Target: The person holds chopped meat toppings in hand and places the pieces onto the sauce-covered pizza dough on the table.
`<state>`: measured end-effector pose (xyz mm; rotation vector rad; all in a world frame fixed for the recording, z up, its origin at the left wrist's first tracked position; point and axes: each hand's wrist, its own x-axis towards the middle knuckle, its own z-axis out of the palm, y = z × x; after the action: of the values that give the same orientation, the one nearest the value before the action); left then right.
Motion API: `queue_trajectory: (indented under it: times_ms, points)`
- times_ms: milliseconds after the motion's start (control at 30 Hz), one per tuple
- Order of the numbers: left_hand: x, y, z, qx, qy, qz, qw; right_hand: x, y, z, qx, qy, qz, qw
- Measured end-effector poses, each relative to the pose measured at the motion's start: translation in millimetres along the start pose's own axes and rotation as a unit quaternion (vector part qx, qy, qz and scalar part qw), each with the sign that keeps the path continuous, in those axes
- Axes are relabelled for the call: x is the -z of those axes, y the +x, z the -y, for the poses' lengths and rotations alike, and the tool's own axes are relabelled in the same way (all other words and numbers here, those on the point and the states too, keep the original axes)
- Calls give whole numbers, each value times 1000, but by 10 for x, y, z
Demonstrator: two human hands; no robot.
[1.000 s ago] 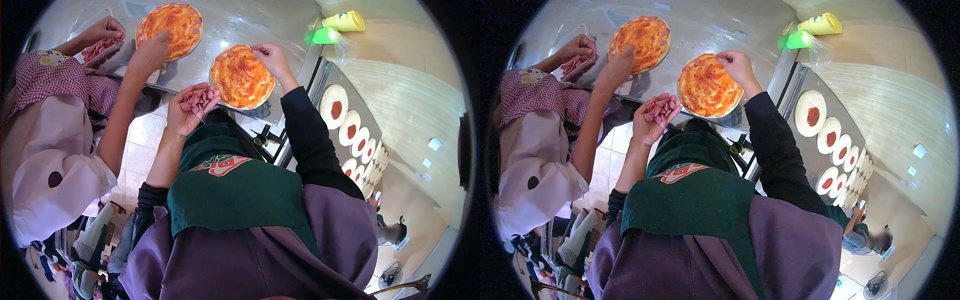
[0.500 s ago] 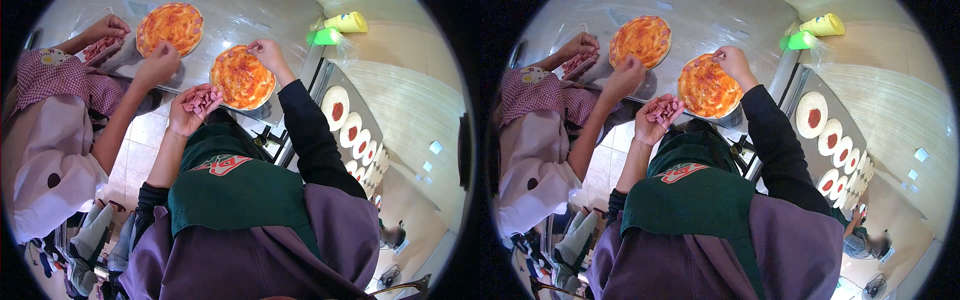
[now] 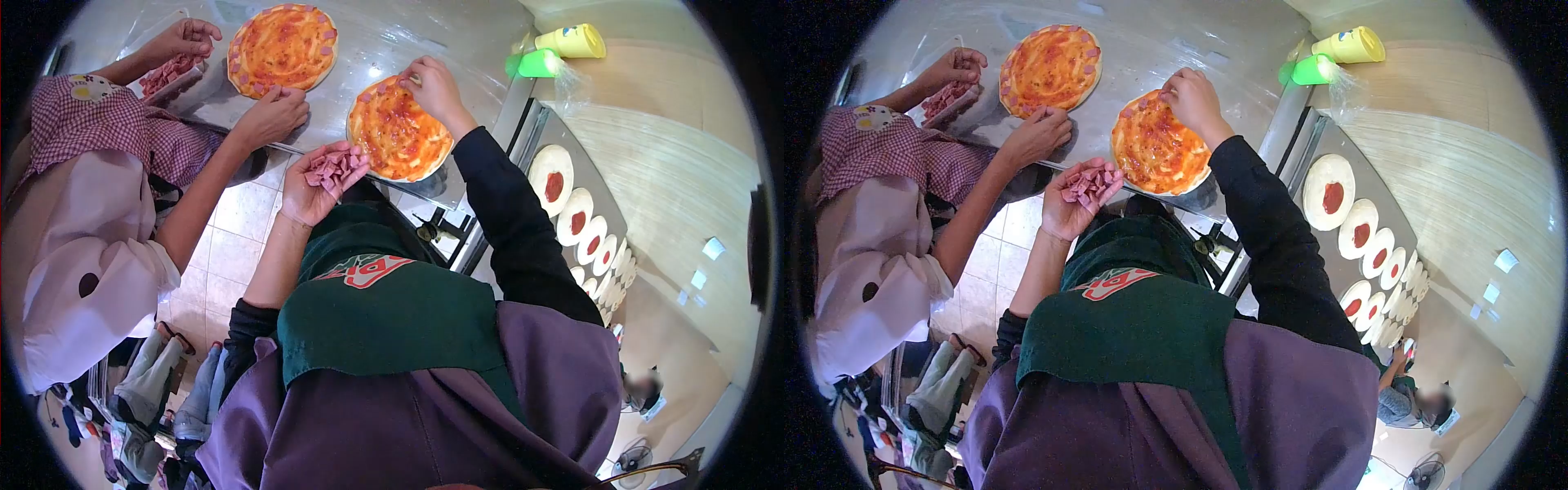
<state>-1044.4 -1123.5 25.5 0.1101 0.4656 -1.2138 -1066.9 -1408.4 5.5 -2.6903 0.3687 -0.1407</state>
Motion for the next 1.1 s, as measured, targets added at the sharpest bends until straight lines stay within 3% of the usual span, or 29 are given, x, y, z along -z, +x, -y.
queue_trajectory:
  times_ms: [67, 133, 233, 367, 467, 533, 667, 767, 833, 933, 1100]
  points:
    - [2, 4, 0, -1, 3, 0, 1000, -2, -7, -47, -8, 35, 1, 999]
    - [-3, 5, 5, 0, 5, 0, 1000, 32, -16, -72, -91, 143, 36, 985]
    - [-14, 8, 6, -1, 20, -4, 1000, 88, -59, -148, -141, 194, 21, 971]
    - [-24, 22, 18, 1, 10, -3, 1000, 76, -141, -302, -169, 171, 26, 970]
    - [-12, 22, 24, 3, 5, -10, 1000, -7, -191, -392, -138, 155, 20, 978]
    - [-10, 21, 29, 7, 4, -8, 1000, -5, -224, -349, -75, 39, -24, 996]
    - [-19, 25, 44, 7, 30, -3, 1000, 13, -250, -299, -70, 18, -63, 995]
    - [-55, 16, 43, 7, 28, -16, 999, 94, -268, -348, -141, 104, -33, 984]
    - [-57, 16, 43, 7, 28, -20, 999, 85, -330, -456, -252, 247, -19, 936]
    - [-26, 18, 38, 11, 16, -16, 1000, 89, -432, -567, -282, 280, 17, 917]
    - [-42, 57, 54, 13, 32, -4, 999, 78, -565, -482, -247, 154, -24, 956]
